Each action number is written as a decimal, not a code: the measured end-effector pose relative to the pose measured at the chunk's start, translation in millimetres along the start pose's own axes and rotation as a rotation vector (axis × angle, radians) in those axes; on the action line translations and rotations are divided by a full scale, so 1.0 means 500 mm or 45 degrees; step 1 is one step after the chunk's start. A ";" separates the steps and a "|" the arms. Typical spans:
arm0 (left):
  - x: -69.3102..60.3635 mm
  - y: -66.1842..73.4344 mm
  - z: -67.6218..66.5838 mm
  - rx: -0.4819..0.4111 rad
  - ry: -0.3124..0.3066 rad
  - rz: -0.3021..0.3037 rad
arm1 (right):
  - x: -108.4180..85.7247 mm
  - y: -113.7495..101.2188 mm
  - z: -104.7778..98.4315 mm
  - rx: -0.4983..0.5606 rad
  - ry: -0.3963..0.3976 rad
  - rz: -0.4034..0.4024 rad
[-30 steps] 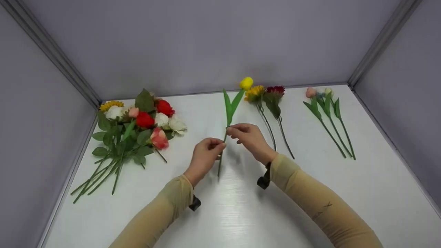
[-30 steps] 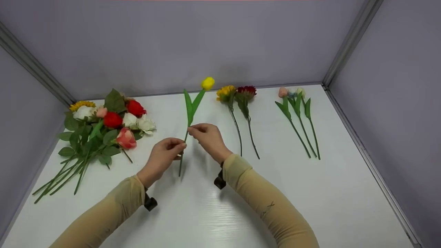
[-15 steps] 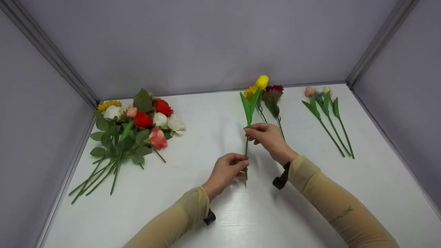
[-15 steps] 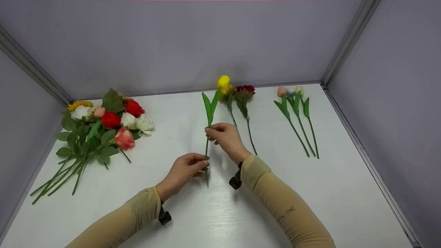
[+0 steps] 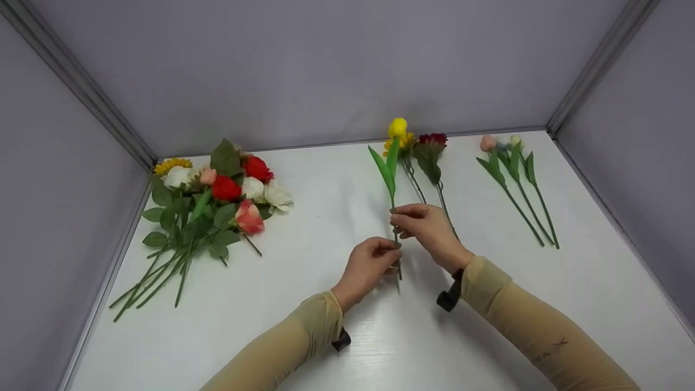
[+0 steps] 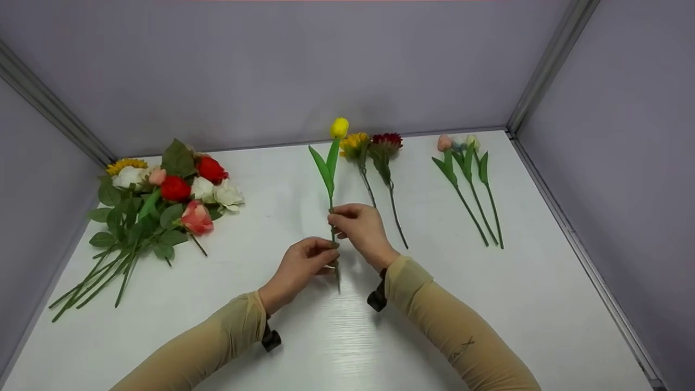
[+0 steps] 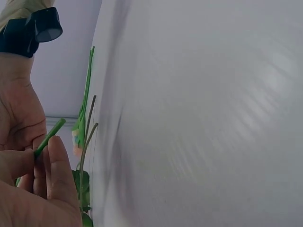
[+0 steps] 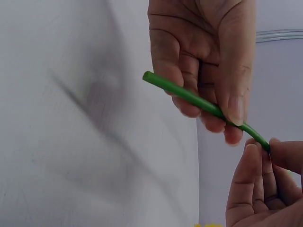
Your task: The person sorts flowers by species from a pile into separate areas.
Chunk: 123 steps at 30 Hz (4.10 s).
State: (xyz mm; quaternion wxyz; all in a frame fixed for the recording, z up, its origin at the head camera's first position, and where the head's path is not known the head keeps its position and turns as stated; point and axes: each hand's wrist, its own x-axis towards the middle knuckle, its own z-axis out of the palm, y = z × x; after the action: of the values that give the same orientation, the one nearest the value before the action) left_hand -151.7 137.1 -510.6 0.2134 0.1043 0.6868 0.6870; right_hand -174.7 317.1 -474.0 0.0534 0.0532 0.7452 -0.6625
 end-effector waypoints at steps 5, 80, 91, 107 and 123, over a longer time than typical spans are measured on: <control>-0.007 0.009 0.018 0.292 -0.145 0.060 | 0.000 -0.005 -0.048 -0.090 0.057 0.007; 0.007 0.038 -0.239 1.870 -0.018 0.596 | 0.064 0.019 -0.104 -1.302 0.055 -0.631; -0.109 0.007 -0.563 1.568 0.661 0.301 | -0.010 0.046 0.118 -1.457 -0.434 -0.773; -0.223 0.014 -0.680 1.297 0.539 -0.358 | -0.059 0.019 0.344 -1.561 -0.770 -1.127; -0.237 0.050 -0.697 1.004 0.453 -0.340 | -0.052 0.031 0.335 -1.504 -0.741 -1.103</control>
State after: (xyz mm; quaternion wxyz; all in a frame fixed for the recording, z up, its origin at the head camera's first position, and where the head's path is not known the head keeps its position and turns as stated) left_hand -202.5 -227.2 -480.3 0.1229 -0.0315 0.9294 0.3466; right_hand -145.2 152.5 -504.5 0.0029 -0.4548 0.8843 -0.1060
